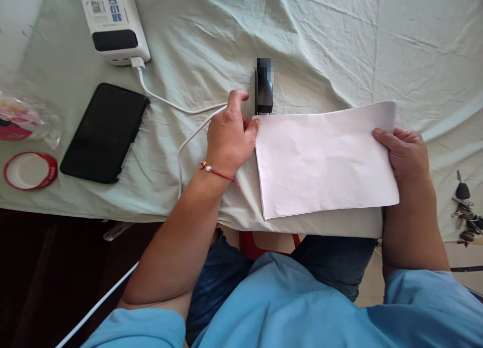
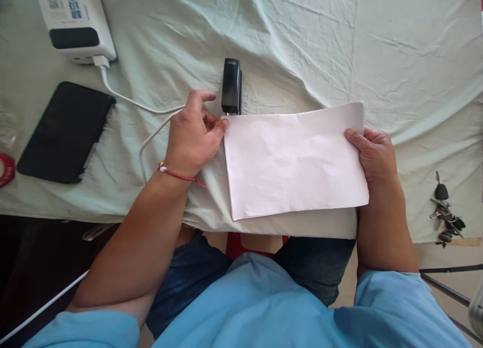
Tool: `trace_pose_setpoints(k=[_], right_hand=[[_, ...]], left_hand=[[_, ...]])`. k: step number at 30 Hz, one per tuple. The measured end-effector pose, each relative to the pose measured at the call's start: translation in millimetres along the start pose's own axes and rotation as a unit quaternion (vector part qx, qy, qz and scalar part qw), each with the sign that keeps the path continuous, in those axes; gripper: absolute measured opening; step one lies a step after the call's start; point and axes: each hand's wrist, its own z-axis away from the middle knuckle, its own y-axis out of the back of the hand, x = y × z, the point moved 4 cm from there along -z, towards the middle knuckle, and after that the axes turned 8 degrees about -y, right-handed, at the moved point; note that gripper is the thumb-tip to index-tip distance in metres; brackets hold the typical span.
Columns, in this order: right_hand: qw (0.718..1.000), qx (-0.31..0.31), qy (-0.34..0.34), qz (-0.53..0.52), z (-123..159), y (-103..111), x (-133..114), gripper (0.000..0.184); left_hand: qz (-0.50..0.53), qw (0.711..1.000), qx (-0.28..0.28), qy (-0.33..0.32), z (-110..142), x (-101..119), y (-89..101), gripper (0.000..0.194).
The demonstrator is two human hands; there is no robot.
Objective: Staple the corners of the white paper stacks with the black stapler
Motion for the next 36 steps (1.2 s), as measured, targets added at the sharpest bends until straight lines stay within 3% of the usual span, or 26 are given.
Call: trace_pose_setpoints(k=[6,14,19,24,30,36], right_hand=[[1.000,0.017,-0.001,-0.014,1,-2,-2,0.036],[0.998,0.050,0.002,-0.026,-4,2,-1,0.035],[0.999,0.044,0.001,-0.021,-4,3,-2,0.035],[0.999,0.032,-0.007,-0.029,0,0,-4,0.031],[0.999,0.022,-0.011,-0.025,2,-3,-3,0.031],[1.000,0.000,-0.027,0.016,8,-3,-4,0.038]], left_hand=[[-0.017,0.999,0.021,0.016,-2,-3,-2.4,0.034],[-0.019,0.998,0.018,-0.049,0,8,1.5,0.058],[-0.109,0.992,0.015,-0.059,4,19,5.8,0.055],[-0.177,0.983,-0.023,-0.052,9,31,5.5,0.054],[-0.167,0.984,-0.058,-0.006,9,36,2.8,0.053],[-0.110,0.992,-0.057,-0.010,14,34,2.6,0.057]])
